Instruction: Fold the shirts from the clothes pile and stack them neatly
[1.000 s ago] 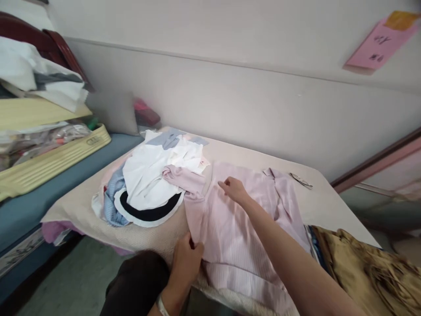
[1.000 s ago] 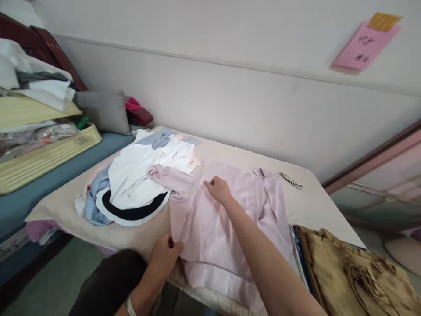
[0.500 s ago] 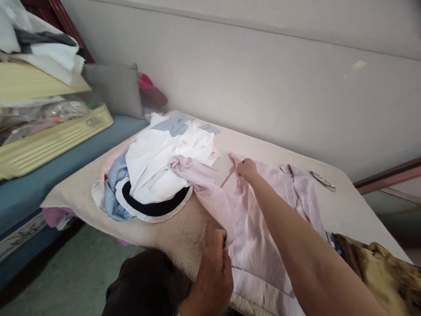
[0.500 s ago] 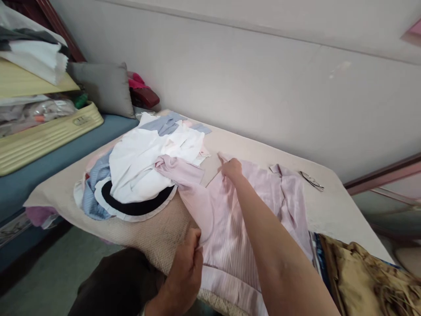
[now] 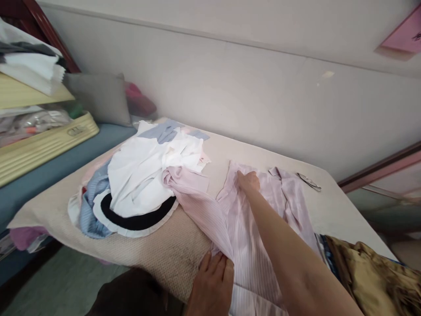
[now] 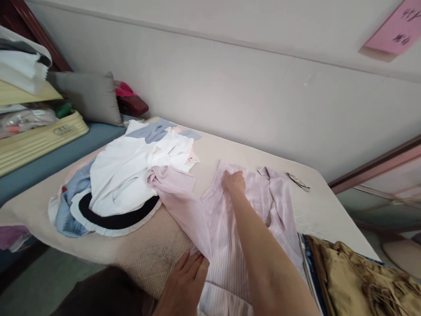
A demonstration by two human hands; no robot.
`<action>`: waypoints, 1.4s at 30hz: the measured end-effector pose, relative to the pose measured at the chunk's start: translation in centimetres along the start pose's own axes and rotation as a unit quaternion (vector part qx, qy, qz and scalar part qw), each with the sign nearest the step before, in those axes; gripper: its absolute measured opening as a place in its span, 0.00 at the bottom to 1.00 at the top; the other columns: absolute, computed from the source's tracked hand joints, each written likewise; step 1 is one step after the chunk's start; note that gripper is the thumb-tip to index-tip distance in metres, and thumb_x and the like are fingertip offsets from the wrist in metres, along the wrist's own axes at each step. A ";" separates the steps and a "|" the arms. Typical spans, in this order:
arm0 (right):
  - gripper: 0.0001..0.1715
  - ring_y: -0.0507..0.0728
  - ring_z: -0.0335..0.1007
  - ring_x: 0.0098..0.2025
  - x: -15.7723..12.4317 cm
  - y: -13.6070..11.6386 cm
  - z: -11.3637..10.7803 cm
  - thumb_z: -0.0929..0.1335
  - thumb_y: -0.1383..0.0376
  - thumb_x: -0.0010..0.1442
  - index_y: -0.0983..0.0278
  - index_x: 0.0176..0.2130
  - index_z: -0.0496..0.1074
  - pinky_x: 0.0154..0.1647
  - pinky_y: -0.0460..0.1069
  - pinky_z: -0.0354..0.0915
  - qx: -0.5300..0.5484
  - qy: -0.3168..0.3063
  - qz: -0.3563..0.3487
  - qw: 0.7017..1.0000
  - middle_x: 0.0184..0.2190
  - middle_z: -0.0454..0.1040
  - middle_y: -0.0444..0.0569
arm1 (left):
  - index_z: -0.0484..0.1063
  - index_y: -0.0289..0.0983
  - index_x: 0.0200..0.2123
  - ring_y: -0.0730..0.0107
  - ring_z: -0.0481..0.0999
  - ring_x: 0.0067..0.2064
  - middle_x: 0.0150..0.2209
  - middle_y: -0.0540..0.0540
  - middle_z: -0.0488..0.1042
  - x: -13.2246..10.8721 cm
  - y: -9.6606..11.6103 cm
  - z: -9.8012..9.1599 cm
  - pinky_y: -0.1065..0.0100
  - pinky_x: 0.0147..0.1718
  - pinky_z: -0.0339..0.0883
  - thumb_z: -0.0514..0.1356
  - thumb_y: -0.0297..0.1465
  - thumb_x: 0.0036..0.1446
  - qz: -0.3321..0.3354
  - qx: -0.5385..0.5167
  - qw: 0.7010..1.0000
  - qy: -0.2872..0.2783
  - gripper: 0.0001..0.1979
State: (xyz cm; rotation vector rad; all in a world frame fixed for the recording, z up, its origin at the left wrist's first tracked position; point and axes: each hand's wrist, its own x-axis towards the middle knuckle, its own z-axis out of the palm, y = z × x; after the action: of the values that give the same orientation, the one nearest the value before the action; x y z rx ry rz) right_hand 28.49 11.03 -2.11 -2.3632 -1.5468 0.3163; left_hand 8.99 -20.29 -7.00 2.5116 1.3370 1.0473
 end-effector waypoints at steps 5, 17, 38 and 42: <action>0.21 0.65 0.75 0.47 1.9 -1.5 0.3 0.66 0.65 0.64 0.70 0.55 0.68 0.44 0.54 0.65 0.001 0.021 0.018 1.000 0.44 0.76 0.66 | 0.70 0.33 0.56 0.59 0.79 0.53 0.49 0.39 0.80 -0.5 -0.2 1.7 0.55 0.59 0.70 0.49 0.25 0.68 0.017 0.056 0.998 0.038 0.17; 0.22 0.60 0.74 0.45 -7.2 -13.3 0.4 0.64 0.48 0.69 0.59 0.53 0.69 0.43 0.50 0.63 0.052 -0.063 -0.271 0.959 0.43 0.78 0.53 | 0.73 0.31 0.54 0.55 0.79 0.53 0.50 0.37 0.80 -1.0 -0.1 3.2 0.52 0.55 0.72 0.51 0.28 0.68 0.031 0.089 0.995 0.040 0.17; 0.32 0.61 0.75 0.49 -8.1 -12.8 1.0 0.76 0.56 0.52 0.65 0.53 0.72 0.43 0.50 0.67 -0.052 -0.142 -0.217 0.964 0.54 0.74 0.59 | 0.71 0.34 0.56 0.58 0.75 0.57 0.55 0.39 0.77 0.6 1.2 0.0 0.52 0.64 0.64 0.54 0.24 0.65 -0.059 0.021 0.992 -0.110 0.17; 0.11 0.60 0.76 0.45 -7.5 -14.0 1.7 0.74 0.65 0.51 0.62 0.38 0.77 0.41 0.48 0.67 -0.077 -0.152 -0.235 0.957 0.44 0.79 0.53 | 0.71 0.35 0.56 0.59 0.75 0.57 0.56 0.40 0.77 0.6 0.8 0.3 0.53 0.64 0.62 0.55 0.29 0.67 -0.056 -0.005 0.993 -0.102 0.16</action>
State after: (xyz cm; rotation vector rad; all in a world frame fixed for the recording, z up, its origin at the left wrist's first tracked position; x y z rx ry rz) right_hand 13.02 9.57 1.55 -2.0268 -2.2887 0.4747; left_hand 9.98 -20.27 -6.58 2.4274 1.3891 0.7496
